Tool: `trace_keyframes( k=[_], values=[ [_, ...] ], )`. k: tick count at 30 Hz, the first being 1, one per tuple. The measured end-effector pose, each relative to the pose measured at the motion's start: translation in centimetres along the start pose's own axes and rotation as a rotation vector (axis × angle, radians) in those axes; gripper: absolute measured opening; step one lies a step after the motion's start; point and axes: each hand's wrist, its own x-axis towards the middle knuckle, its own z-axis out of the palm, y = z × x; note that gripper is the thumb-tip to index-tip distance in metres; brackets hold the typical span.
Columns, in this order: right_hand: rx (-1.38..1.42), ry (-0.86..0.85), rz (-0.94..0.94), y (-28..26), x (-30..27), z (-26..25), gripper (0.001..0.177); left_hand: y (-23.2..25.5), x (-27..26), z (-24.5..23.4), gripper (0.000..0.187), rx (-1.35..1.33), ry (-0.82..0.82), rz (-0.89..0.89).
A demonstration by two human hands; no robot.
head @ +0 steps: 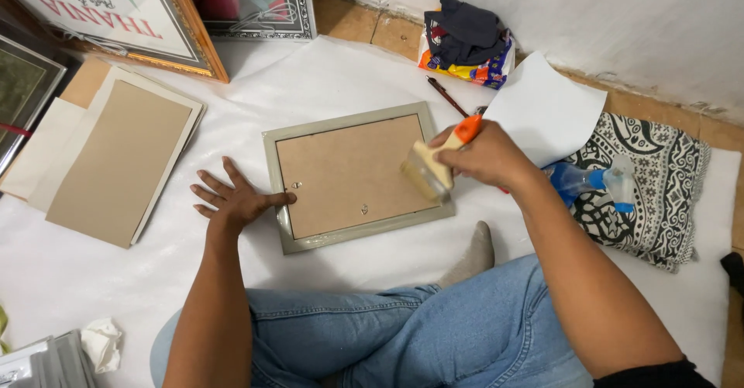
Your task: Cleaning glass and assembling picture frames with artwork and backing
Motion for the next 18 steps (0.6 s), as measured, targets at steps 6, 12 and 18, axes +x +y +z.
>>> trace_keyframes(
  k=[6, 12, 18],
  values=[
    [-0.418, 0.208, -0.053, 3.3, 4.1, -0.8, 0.033, -0.1, 0.0, 0.2, 0.16, -0.005, 0.02, 0.009],
    [-0.38, -0.153, 0.08, -0.6, 0.1, -0.2, 0.042, 0.1, -0.4, 0.1, 0.16, 0.001, 0.008, 0.001],
    [-0.262, 0.236, -0.108, 2.9, 5.6, -1.2, 0.03, -0.1, 0.0, 0.2, 0.161, 0.001, 0.013, 0.002]
  ],
)
